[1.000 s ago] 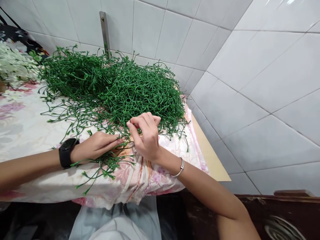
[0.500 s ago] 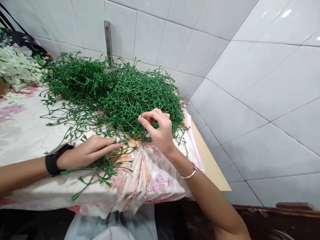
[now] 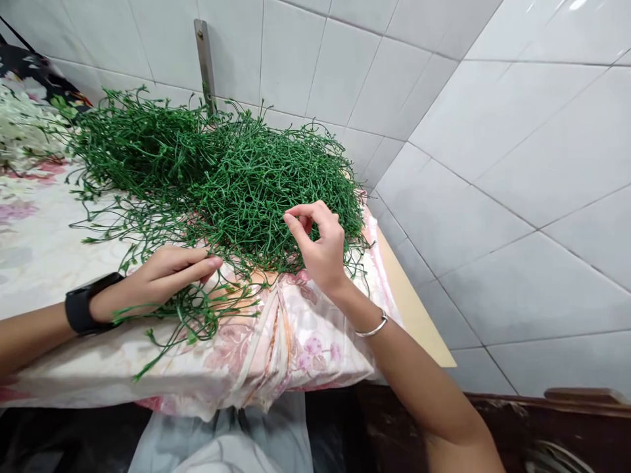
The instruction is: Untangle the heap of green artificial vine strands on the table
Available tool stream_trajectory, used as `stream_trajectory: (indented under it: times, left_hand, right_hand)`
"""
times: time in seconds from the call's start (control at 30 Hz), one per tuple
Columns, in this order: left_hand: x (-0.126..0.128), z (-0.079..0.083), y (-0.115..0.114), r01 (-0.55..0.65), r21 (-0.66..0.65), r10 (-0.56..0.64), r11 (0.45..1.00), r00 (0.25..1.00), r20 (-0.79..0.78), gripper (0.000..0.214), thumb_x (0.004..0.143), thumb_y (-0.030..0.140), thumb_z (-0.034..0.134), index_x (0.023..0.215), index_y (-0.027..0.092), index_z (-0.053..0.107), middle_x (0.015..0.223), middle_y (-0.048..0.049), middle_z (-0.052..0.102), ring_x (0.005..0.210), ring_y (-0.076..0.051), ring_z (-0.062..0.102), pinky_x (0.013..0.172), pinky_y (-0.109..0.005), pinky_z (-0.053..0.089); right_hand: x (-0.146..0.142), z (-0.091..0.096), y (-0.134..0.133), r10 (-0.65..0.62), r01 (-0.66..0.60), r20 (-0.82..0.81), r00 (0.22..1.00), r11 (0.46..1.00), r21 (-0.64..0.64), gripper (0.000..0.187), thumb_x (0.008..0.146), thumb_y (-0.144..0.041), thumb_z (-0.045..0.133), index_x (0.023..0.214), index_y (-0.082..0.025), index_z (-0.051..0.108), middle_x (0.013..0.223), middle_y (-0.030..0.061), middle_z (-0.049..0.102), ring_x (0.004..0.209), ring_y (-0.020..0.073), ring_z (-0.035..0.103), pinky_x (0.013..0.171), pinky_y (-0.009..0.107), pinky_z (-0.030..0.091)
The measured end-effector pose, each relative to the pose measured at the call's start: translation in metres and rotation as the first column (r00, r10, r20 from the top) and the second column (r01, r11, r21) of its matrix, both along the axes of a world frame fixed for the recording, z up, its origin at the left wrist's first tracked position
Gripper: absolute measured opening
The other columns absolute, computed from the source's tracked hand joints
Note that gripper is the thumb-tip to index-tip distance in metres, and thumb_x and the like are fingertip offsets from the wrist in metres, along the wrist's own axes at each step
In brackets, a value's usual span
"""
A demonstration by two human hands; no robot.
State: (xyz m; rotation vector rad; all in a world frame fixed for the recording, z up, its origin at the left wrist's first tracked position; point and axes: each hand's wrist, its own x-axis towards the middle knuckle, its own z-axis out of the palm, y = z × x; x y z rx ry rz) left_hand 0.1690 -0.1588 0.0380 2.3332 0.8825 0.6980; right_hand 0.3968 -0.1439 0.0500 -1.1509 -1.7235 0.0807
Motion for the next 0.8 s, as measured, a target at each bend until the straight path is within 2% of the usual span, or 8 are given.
stream_trajectory:
  times: [0.17,0.37,0.8]
  left_hand:
    - [-0.0015,-0.002,0.0059,-0.036,-0.015,0.037,0.999,0.999,0.005,0.037,0.087,0.035,0.033,0.057,0.015,0.039,0.051,0.0043,0.032,0.05,-0.006,0.034,0.05,-0.02,0.026]
    - [-0.001,0.0004,0.004,-0.023,-0.013,0.023,1.0,1.0,-0.006,0.038,0.087,0.035,0.033,0.056,0.015,0.037,0.051,0.0045,0.03,0.048,-0.006,0.032,0.049,-0.021,0.025]
    - [-0.0014,-0.0019,0.0054,-0.032,-0.034,0.033,0.999,0.999,0.008,0.039,0.087,0.037,0.033,0.058,0.014,0.042,0.051,0.0043,0.032,0.049,-0.006,0.033,0.049,-0.021,0.025]
  right_hand:
    - [0.0009,-0.001,0.0005,0.019,-0.018,0.012,1.0,1.0,-0.013,0.008,0.079,-0.025,0.052,0.08,-0.019,0.057,0.072,-0.0011,0.051,0.069,0.0087,0.046,0.066,0.027,0.034]
    - [0.0004,0.001,-0.0021,0.127,-0.126,0.007,0.992,0.988,-0.093,0.009,0.08,-0.024,0.049,0.08,-0.019,0.057,0.078,-0.0003,0.055,0.073,0.0099,0.049,0.07,0.029,0.035]
    - [-0.002,0.0041,-0.0068,0.168,-0.167,0.009,0.986,0.983,-0.077,0.008,0.08,-0.023,0.049,0.078,-0.019,0.055,0.076,-0.0006,0.054,0.072,0.0102,0.048,0.071,0.03,0.036]
